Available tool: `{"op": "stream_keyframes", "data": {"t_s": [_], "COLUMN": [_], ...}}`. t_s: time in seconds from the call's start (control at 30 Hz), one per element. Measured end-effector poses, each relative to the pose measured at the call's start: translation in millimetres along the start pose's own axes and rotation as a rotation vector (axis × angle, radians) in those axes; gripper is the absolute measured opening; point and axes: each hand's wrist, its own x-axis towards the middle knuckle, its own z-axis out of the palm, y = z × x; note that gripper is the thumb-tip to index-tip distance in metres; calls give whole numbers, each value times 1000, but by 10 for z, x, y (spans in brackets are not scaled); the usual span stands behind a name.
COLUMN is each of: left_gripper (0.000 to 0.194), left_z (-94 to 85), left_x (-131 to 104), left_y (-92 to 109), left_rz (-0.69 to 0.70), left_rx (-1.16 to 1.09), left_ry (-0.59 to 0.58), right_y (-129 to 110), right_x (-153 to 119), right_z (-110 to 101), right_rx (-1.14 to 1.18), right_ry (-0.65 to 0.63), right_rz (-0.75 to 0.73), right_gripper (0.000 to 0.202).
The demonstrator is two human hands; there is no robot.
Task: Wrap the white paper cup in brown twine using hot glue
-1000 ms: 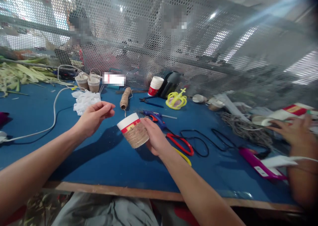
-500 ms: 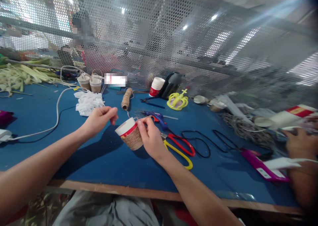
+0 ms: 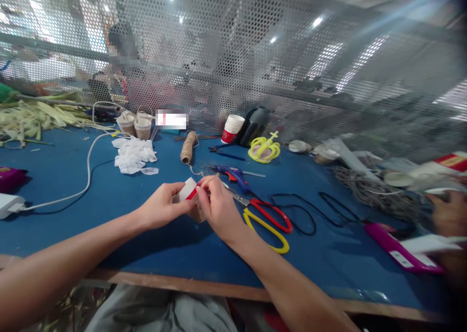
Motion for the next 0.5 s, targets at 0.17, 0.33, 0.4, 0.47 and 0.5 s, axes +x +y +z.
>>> {"op": "stream_keyframes", "data": {"t_s": [0.17,0.33,0.4,0.47,0.5], "left_gripper": [17,16,16,16,16], "left_z": [26,28,16,0,-7], "left_x": [27,18,1,-20,-30], "left_y": [-72,-70,-51,-28,-16], "left_rz": [-8,-3,14,40,63], "left_rx": [-212,-236,-185,-129,-100], "left_ry": [-33,-115,-157,-218,-256], "right_y": [-19,3,22,35,38], "right_x": [-2,86,147,221,264], "right_z": [-1,-92,-139,-181,-197], "right_rx": [12,362,554,720,777], "right_ry": [-11,-98,-139,-171,-191], "right_rz": [16,229,336,414,442], "right_gripper": [11,11,13,13,13]}}
